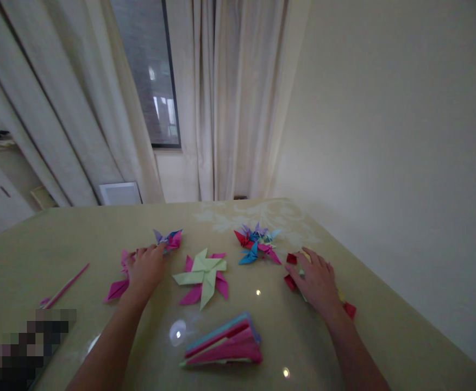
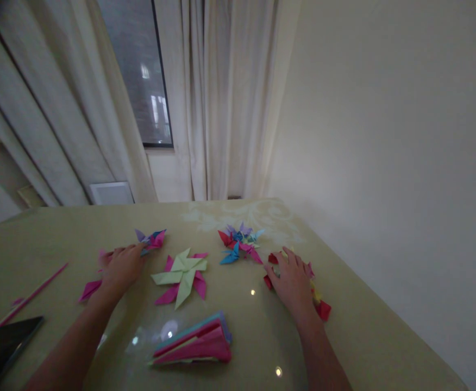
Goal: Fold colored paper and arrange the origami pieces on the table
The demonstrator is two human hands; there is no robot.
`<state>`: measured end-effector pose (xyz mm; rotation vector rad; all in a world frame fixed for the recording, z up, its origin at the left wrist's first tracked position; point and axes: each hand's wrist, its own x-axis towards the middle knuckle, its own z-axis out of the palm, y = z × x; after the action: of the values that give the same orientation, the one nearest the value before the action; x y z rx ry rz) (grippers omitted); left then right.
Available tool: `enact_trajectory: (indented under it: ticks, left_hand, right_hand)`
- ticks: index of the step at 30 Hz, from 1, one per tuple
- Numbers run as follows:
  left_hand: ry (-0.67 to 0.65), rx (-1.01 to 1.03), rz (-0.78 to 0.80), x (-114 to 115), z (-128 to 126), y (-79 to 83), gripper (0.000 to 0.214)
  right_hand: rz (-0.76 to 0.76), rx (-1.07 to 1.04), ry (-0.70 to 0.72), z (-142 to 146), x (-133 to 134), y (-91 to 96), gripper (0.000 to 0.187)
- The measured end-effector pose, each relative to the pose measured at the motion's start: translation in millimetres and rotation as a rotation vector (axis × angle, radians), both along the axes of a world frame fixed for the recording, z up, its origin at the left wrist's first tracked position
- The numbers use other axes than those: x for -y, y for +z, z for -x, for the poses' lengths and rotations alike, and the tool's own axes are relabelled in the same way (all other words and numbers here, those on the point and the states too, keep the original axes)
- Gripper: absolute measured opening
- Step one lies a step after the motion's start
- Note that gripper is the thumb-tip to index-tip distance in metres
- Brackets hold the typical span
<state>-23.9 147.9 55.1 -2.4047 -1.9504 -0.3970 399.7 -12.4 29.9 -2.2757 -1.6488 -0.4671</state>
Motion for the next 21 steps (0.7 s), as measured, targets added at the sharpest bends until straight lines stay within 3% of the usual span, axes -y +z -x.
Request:
enact_trajectory:
  ticks: [5,8,11,13,15,18,21]
  left_hand:
    - [0.127,0.028,-0.032,-2,7,16.7,0.034]
    - [0.081,0.078,-0.049,0,-8,36.6,0.034]
    - [-0.229,0.338,0.007,17,-41,50.0,0.025]
    - [-0.54,0.577,0.101,36,-69,50.8,0.019]
    - [-0.755,0.681,0.203,57,-95,45.8,0.015]
    - [-0.864,0.701,0.281,77,-120,33.5,0.015]
    - [-0.845,0.736,0.325,72,-123,22.2,0.019]
  right_hand:
    - [-0.197,0.016,0.155,34,-4,5.4,0.032]
    - [-0.317,-0.069,0.261,57,-1,9.3,0.033]
    - [-0.358,-0.322,0.442,82,4,10.9,0.037]
    - [-0.339,-0.554,0.533,97,7,10.0,0.044]
    - [-0.314,-0.734,0.582,108,7,7.8,0.048]
    - [-0.319,-0.834,0.619,114,5,4.2,0.032]
    - [-0.361,-0.837,0.61,113,2,2.5,0.017]
